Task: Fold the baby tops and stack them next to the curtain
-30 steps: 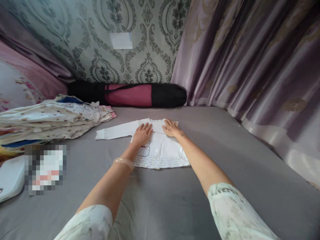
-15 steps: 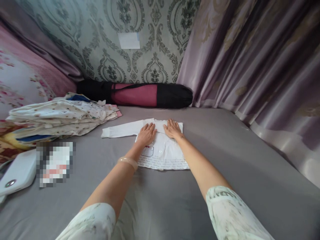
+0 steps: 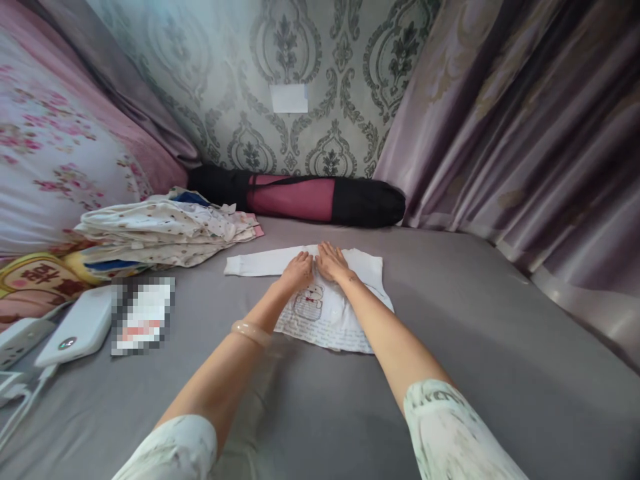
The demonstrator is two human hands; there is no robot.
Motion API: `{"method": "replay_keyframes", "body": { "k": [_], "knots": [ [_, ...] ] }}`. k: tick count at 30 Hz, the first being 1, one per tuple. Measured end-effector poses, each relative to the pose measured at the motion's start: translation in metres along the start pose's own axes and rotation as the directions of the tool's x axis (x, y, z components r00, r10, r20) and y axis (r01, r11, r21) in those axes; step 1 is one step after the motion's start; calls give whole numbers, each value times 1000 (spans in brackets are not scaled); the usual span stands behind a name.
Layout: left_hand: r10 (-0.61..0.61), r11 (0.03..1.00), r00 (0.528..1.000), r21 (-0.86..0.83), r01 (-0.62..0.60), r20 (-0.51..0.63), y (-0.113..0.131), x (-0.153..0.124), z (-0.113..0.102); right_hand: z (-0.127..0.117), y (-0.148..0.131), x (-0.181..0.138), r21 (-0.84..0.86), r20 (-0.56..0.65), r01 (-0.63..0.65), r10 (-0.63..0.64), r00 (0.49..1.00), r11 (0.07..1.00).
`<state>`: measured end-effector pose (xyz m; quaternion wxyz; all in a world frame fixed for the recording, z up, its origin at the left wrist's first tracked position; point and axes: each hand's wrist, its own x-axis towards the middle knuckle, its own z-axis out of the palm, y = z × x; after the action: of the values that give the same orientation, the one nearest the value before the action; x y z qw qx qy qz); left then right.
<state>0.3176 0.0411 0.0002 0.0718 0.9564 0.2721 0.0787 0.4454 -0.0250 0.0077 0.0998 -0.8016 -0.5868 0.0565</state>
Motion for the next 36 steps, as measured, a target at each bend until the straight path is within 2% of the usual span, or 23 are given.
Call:
{"method": "replay_keyframes", "body": {
  "k": [6, 10, 14, 17, 20, 22, 25, 27, 32, 36],
  "knots": [
    [-61, 998, 994, -8, 61, -89, -37, -23, -9, 8, -5, 1, 23, -29, -12, 13, 999, 1000],
    [-74, 996, 988, -62, 66, -137, -53, -32, -11, 8, -6, 0, 22, -38, -14, 15, 999, 1000],
    [-108, 993, 980, -74, 97, -165, -64, -40, -17, 6, -5, 2, 26, 10, -24, 24, 1000, 999],
    [-191, 981, 962, -75, 180, -197, -74, -48, -26, -1, -4, 6, 32, 78, -26, 24, 997, 999],
    [-351, 935, 903, -35, 353, -247, -87, -58, -38, -8, -9, 9, 31, 87, -33, 30, 996, 999],
    [-485, 862, 825, 3, 508, -291, -97, -65, -45, -10, -18, 9, 41, 33, -16, 14, 999, 999],
    [-674, 706, 674, 8, 709, -303, -113, -73, -50, -7, -36, 8, 94, -1, 30, -30, 1000, 995],
    [-742, 642, 618, -10, 767, -259, -125, -76, -50, -2, -48, 8, 126, 27, 42, -46, 999, 991],
    [-788, 615, 609, -62, 786, -86, -152, -74, -50, 10, -61, 10, 115, 60, 22, -29, 998, 993],
    [-792, 605, 610, -148, 782, -16, -162, -68, -53, 14, -61, 12, 78, 80, 14, -21, 997, 997]
  ]
}}
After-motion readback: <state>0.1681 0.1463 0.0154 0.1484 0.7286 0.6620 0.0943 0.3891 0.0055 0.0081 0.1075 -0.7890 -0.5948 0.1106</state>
